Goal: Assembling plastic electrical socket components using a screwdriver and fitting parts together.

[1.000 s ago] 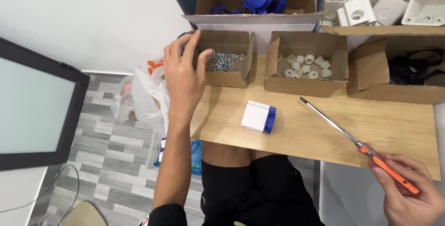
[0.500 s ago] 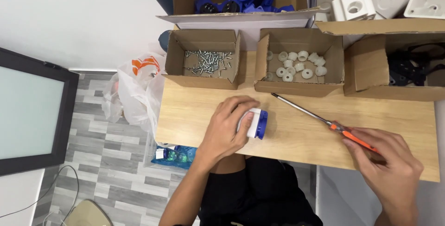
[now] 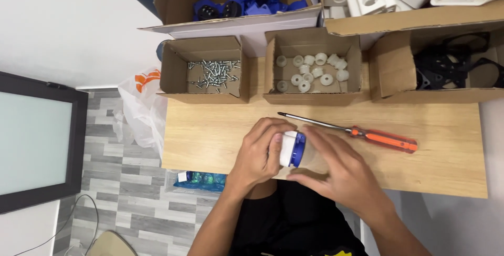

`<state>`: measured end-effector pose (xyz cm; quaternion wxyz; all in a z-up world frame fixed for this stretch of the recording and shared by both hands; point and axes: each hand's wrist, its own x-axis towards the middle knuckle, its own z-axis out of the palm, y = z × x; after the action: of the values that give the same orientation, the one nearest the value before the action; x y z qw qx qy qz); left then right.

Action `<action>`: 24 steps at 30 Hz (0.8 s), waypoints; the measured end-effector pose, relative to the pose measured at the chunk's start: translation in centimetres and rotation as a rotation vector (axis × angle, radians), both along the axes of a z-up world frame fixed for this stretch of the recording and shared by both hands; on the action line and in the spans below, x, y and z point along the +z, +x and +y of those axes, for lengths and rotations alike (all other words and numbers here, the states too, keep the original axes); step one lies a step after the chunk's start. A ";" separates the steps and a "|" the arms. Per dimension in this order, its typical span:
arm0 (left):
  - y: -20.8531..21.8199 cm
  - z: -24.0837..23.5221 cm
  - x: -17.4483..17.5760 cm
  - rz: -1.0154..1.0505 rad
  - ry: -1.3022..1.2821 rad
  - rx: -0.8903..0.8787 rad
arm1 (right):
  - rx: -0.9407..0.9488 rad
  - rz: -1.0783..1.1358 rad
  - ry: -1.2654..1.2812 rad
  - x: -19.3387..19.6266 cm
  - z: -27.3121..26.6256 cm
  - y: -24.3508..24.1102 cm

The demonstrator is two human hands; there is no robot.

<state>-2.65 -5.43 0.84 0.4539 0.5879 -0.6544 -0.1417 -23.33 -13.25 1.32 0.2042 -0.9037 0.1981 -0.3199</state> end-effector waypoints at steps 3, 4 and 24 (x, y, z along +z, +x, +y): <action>0.0 0.3 -0.9 -0.050 -0.050 -0.012 | 0.041 -0.050 0.063 -0.6 0.0 0.8; 0.0 0.2 -0.4 -0.035 -0.046 -0.008 | 0.069 -0.078 0.144 -0.4 -0.1 0.9; 0.5 0.5 2.2 -0.087 -0.216 0.067 | 0.036 -0.319 0.453 -0.8 0.0 -0.1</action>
<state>-2.17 -4.88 3.03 0.4903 0.5626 -0.6650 -0.0296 -23.47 -13.28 0.51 0.4355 -0.7766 0.2139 -0.4018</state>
